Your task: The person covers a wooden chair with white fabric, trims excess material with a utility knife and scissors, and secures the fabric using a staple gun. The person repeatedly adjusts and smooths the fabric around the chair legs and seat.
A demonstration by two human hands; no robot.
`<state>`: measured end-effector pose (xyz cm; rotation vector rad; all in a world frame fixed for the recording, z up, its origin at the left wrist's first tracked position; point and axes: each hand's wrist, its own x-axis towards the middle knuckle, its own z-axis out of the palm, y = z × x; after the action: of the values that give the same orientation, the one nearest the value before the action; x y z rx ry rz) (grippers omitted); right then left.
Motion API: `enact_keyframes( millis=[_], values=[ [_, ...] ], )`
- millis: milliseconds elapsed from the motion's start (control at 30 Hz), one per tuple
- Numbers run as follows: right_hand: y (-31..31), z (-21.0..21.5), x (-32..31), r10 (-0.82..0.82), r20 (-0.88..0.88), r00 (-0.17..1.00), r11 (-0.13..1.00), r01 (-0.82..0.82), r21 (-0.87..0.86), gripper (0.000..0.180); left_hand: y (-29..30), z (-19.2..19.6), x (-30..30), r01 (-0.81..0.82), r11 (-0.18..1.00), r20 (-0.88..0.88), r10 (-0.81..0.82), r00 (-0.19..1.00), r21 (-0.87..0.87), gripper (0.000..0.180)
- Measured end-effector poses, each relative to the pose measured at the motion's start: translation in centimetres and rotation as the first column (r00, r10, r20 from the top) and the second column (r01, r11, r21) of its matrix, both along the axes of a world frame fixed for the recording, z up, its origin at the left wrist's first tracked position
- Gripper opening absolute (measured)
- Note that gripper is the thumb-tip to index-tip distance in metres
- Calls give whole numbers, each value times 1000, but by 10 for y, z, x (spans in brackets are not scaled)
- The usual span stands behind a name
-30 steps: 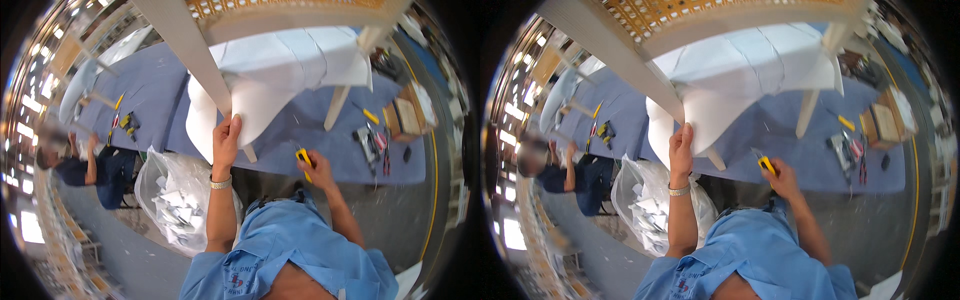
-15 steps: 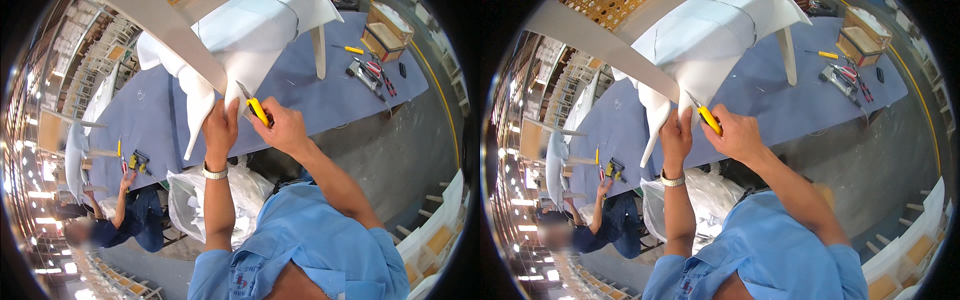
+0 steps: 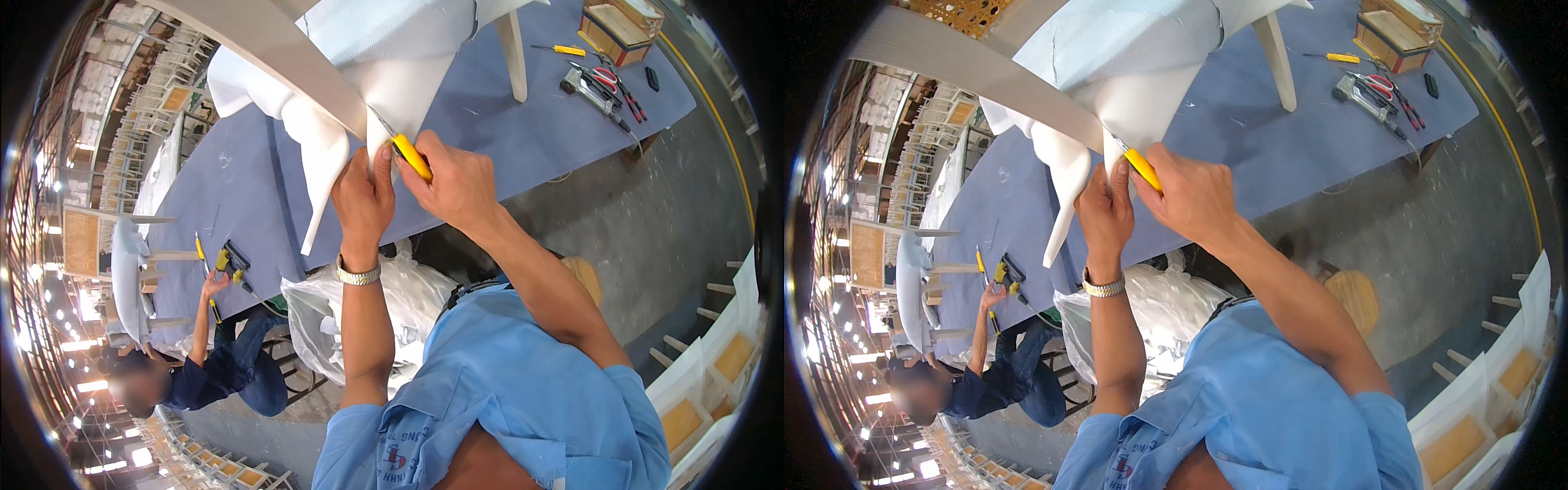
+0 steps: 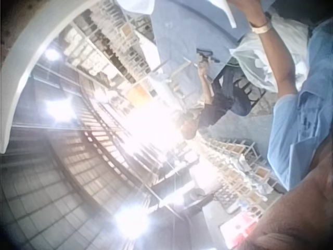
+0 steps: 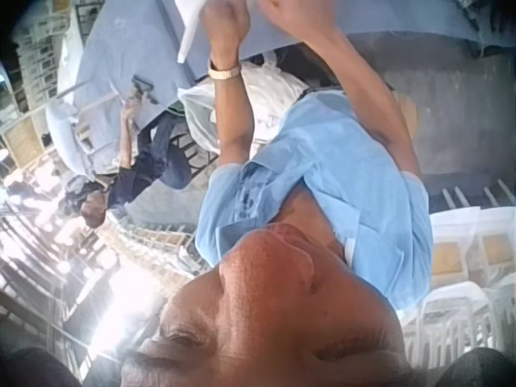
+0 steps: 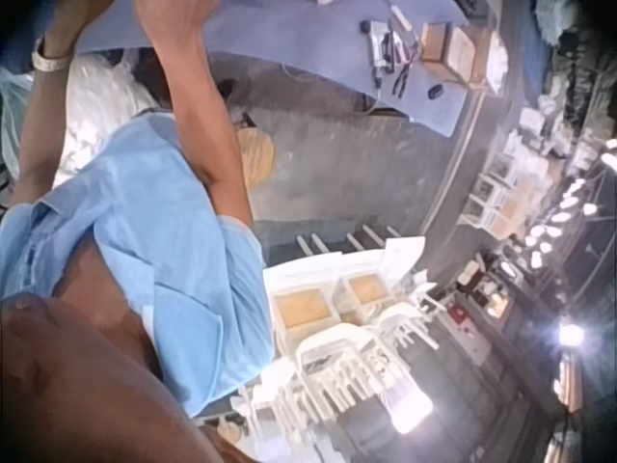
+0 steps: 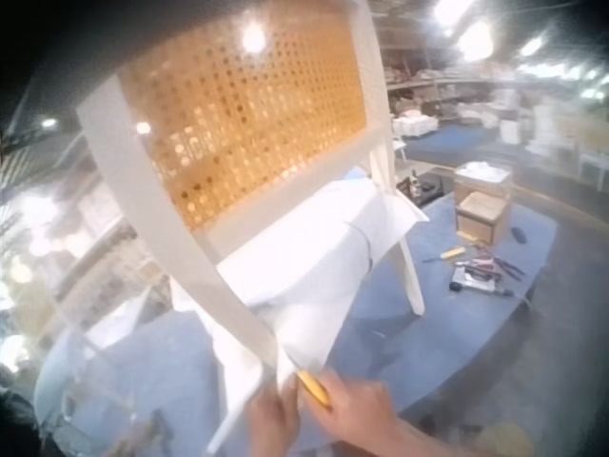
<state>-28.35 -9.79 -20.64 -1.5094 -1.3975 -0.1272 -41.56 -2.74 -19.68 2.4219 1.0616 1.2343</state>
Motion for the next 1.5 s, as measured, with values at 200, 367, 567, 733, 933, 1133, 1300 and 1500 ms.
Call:
enact_keyframes(
  millis=[200, 367, 567, 733, 933, 1133, 1300, 1500],
  values=[
    [-4, -8, -2, -1, -5, 1000, 1000, 0, -16, 21, -4, -2, -3, -23, 999, -26, 23, 999, -23, 37],
    [-15, -32, -6, 9, -7, 1000, 996, -10, -89, 23, -2, 0, -6, -23, 1000, -45, 23, 999, 11, 39],
    [-33, -76, -16, 96, -197, 976, 978, -129, -163, 22, -2, 9, -18, -4, 1000, -32, 4, 999, -7, 39],
    [-2, -72, -29, 256, -391, 884, 966, -216, 144, 22, 7, 16, -19, 78, 997, -26, -78, 997, -21, 38],
    [34, -36, -24, 184, -344, 921, 940, -63, 335, 21, 9, 18, -21, 87, 994, -58, -91, 994, -62, 39],
    [41, -54, -5, 89, -177, 980, 946, -28, 324, 22, 10, 15, -22, 60, 996, -85, -66, 994, -69, 39],
    [45, -65, -8, 59, -182, 982, 950, 0, 313, 23, 10, 15, -19, 70, 993, -82, -78, 994, -97, 40],
    [48, -46, -10, 55, -208, 977, 955, 9, 297, 21, 10, 14, -20, 77, 993, -64, -82, 995, -89, 40]
  ],
)
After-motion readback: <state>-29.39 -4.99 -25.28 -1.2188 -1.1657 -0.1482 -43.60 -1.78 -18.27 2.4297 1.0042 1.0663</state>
